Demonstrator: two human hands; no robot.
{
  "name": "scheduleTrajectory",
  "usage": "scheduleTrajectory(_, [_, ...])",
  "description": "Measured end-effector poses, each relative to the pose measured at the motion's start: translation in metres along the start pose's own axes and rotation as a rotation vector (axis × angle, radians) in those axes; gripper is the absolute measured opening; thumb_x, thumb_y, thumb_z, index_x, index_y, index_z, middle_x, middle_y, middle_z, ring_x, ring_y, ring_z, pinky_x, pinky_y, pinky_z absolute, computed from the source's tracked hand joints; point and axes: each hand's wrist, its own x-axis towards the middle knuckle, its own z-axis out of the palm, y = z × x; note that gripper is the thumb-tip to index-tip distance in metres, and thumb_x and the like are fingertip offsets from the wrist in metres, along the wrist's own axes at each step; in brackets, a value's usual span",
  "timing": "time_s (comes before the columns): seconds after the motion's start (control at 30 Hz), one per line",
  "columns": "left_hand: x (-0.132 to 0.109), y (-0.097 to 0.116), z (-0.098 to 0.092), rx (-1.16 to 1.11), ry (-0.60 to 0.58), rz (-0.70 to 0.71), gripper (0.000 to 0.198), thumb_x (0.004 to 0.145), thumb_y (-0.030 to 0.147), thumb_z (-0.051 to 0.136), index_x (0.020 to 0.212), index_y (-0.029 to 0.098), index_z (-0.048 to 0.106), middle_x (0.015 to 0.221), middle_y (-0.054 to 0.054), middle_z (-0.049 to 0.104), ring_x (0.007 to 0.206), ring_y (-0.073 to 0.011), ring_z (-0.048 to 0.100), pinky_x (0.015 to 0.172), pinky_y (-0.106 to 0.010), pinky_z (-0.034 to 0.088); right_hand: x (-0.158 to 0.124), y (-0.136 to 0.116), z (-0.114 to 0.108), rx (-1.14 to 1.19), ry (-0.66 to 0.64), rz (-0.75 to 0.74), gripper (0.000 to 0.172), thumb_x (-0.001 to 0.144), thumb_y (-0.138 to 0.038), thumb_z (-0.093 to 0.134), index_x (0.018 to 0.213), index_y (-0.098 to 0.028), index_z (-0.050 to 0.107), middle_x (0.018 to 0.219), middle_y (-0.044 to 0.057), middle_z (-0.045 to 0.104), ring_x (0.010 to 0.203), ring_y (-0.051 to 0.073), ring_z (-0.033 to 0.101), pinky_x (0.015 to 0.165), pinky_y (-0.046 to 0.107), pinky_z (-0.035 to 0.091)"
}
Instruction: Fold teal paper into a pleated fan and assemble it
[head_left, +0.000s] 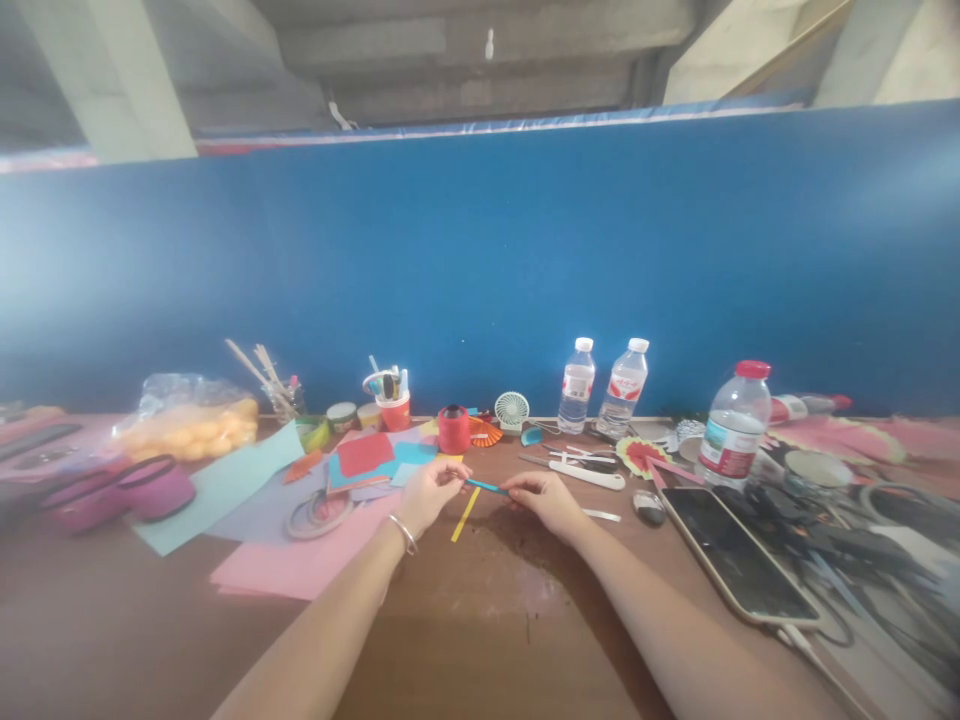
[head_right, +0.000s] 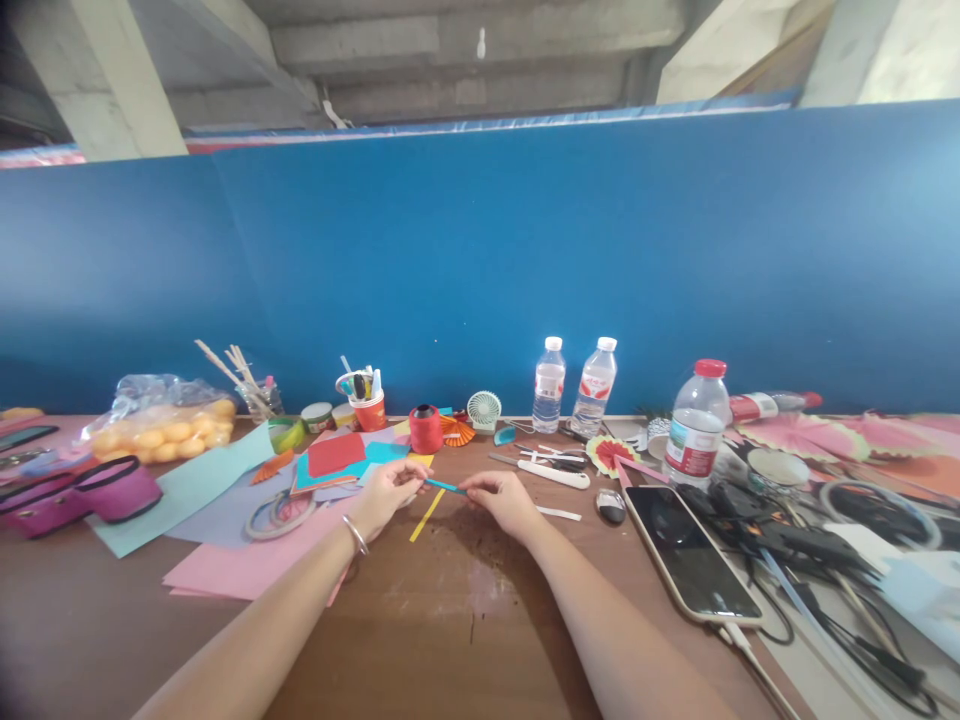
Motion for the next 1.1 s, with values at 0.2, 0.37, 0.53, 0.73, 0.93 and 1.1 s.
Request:
scheduleTrajectory(0.2, [-0.004, 0.005, -0.002, 0.22, -0.049, 0.024, 0.011, 0.061, 0.024, 0.058, 0.067, 0.015, 0.058, 0.075, -0.004, 0.063, 0.07, -0.0157, 0.058, 0.07, -0.028, 0.045, -0.001, -0.004, -0.002, -0.156, -0.028, -0.069, 0.02, 0.073, -0.025, 0.045, 0.077, -0.016, 0.064, 0.069, 0.001, 0.06, 0.062, 0.012, 0.052, 0.062, 0.024, 0.04])
scheduleTrajectory(0.37, [-0.005, 0.006, 0.002, 0.309, 0.056, -0.018, 0.013, 0.059, 0.026, 0.059, 0.066, 0.016, 0.056, 0.069, -0.002, 0.062, 0.066, -0.0153, 0.057, 0.064, -0.027, 0.045, -0.004, -0.005, -0.001, -0.277, -0.001, -0.09, 0.021, 0.072, -0.021, 0.046, 0.089, -0.018, 0.057, 0.069, 0.0, 0.06, 0.062, 0.013, 0.053, 0.063, 0.025, 0.041])
scheduleTrajectory(0.53, [-0.005, 0.006, 0.008, 0.23, 0.028, 0.033, 0.017, 0.058, 0.018, 0.059, 0.072, 0.015, 0.05, 0.071, -0.001, 0.06, 0.064, -0.0124, 0.056, 0.061, -0.024, 0.044, -0.006, -0.004, 0.001, -0.521, 0.042, -0.128, 0.029, 0.069, -0.017, 0.048, 0.097, -0.022, 0.053, 0.075, 0.0, 0.061, 0.069, 0.015, 0.055, 0.067, 0.027, 0.04])
scheduleTrajectory(0.73, [-0.011, 0.006, 0.028, 0.226, 0.028, 0.081, 0.012, 0.062, 0.014, 0.053, 0.072, 0.016, 0.048, 0.066, 0.002, 0.054, 0.059, -0.0099, 0.052, 0.054, -0.02, 0.041, -0.011, -0.015, 0.014, -0.81, 0.148, -0.388, 0.028, 0.069, -0.025, 0.056, 0.097, -0.021, 0.056, 0.103, 0.006, 0.057, 0.098, 0.021, 0.046, 0.086, 0.034, 0.027])
scheduleTrajectory(0.93, [-0.016, 0.014, 0.032, 0.298, -0.02, 0.157, 0.013, 0.066, 0.019, 0.054, 0.079, 0.017, 0.049, 0.074, 0.0, 0.055, 0.067, -0.0122, 0.052, 0.06, -0.023, 0.042, -0.012, -0.015, 0.018, -0.896, 0.137, -0.411, 0.015, 0.078, -0.029, 0.049, 0.079, -0.021, 0.061, 0.072, 0.004, 0.06, 0.076, 0.016, 0.049, 0.072, 0.03, 0.029])
scheduleTrajectory(1.1, [-0.022, 0.027, 0.025, 0.616, -0.149, 0.306, 0.046, 0.059, 0.032, 0.065, 0.102, 0.021, 0.051, 0.095, -0.004, 0.054, 0.085, -0.0181, 0.051, 0.077, -0.03, 0.04, -0.011, -0.011, 0.015, -0.921, 0.141, -0.435, 0.013, 0.077, -0.027, 0.051, 0.081, -0.021, 0.062, 0.068, 0.002, 0.058, 0.074, 0.015, 0.047, 0.072, 0.029, 0.026])
